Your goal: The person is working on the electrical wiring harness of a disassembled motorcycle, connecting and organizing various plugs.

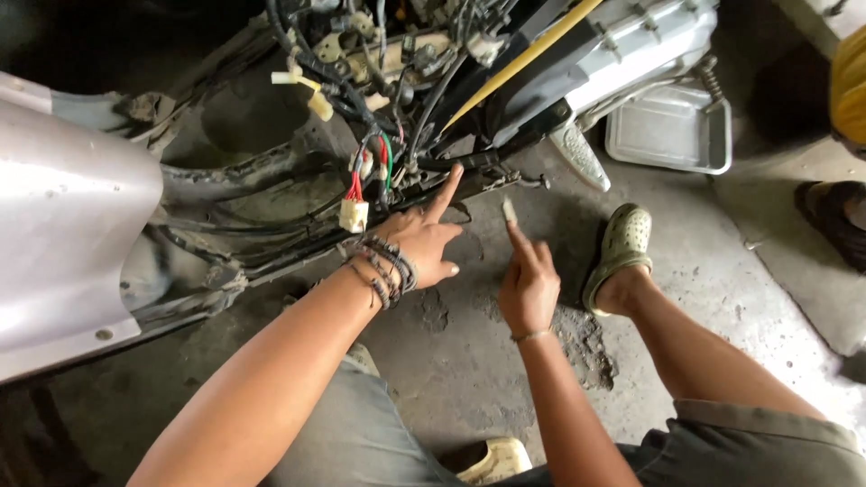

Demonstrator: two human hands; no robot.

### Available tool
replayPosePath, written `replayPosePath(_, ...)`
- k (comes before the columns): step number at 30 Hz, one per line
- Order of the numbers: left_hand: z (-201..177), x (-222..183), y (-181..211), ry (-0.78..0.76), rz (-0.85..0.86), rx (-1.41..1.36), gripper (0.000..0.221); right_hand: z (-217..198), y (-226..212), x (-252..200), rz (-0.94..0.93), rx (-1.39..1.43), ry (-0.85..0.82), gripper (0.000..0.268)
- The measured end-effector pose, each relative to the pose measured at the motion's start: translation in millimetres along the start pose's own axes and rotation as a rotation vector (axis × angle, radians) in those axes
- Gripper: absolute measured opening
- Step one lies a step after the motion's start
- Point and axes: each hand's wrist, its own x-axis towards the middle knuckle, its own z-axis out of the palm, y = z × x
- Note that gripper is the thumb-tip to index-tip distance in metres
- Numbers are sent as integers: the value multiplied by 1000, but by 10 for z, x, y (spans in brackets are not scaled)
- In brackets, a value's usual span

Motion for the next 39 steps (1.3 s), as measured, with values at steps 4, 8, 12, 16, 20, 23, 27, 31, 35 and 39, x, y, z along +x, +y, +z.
replayPosePath(4,95,79,0,32,1,65,67,-211,-375,531,-79,2,54,59)
replayPosePath(8,78,62,16,17,-19,70,67,-110,-322,775,-146,-28,89,59)
replayPosePath(12,50,47,1,-7,-25,77,62,62,-189,449,-182,-22,61,50)
replayPosePath(16,14,-12,47,11,-107,-9,63,114,73,-77,-62,-37,-66,60)
replayPosePath(20,-81,33,170,-25,-68,32,69,69,-64,162,9,-7,113,62)
replayPosePath(23,39,182,189,62,-66,68,75,-7,-170,548,-51,65,216,57)
replayPosePath(27,99,380,25,470,18,92,69,116,4,717,-305,-53,153,48)
replayPosePath(31,214,430,-49,527,7,266,73,-46,176,701,-358,-122,84,50)
replayPosePath(35,161,483,-7,526,33,235,72,-141,234,884,-468,-226,134,49)
replayPosePath(39,155,417,4,465,-7,258,75,-122,158,1069,-498,-118,219,46)
